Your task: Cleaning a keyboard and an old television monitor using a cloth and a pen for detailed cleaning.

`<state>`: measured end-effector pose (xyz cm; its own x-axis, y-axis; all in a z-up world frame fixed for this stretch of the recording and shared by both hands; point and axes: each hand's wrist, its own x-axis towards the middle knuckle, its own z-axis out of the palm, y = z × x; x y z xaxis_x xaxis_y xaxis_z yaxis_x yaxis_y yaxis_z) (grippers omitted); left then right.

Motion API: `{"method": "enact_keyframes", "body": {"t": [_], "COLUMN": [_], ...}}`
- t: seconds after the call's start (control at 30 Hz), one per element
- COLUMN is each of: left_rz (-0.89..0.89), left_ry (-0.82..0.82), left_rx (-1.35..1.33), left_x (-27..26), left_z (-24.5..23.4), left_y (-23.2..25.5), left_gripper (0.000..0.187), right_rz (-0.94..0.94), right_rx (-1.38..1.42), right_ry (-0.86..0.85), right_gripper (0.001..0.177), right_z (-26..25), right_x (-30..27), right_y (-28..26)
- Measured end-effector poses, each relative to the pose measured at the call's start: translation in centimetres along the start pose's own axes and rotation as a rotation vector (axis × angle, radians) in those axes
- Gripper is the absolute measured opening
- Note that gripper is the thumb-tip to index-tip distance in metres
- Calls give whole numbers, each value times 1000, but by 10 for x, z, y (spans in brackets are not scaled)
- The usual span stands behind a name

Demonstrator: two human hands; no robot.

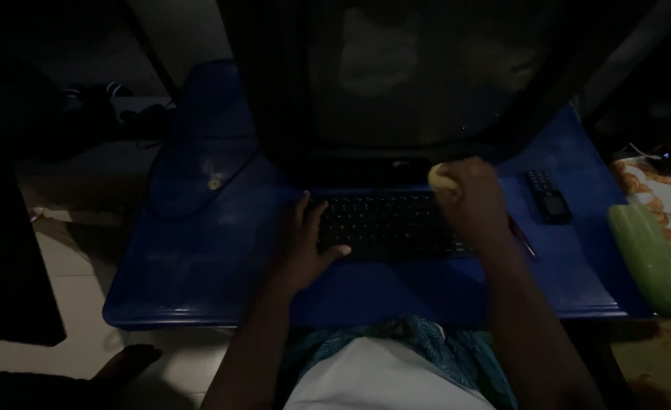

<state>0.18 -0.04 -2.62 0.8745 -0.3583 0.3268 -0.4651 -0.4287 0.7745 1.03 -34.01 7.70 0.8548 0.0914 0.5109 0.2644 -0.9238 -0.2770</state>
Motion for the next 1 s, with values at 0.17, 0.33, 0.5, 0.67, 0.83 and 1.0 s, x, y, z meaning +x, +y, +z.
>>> {"method": "enact_keyframes", "body": {"t": [0.17, 0.33, 0.5, 0.67, 0.83, 1.0], "left_rz": [-84, -155, -168, -179, -177, -135], "left_ry": [-1, -32, -30, -38, -27, -8], "left_rx": [170, 315, 306, 321, 292, 330], "left_x": [6, 8, 9, 9, 8, 7], "left_z": [-24, -39, -40, -41, -40, -39], "left_y": [44, 75, 79, 83, 84, 80], "left_gripper": [103, 101, 101, 100, 99, 98], "right_rz": [-223, -183, -171, -43, 51, 0], "right_rx": [368, 128, 407, 520, 89, -57], "right_ry": [-51, 55, 10, -196, 114, 21], "right_gripper": [32, 34, 34, 30, 26, 25], "right_z": [5, 3, -7, -7, -13, 1], "right_x": [-10, -12, -8, -10, -13, -8], "right_y": [-7, -5, -3, -11, 2, -13]}}
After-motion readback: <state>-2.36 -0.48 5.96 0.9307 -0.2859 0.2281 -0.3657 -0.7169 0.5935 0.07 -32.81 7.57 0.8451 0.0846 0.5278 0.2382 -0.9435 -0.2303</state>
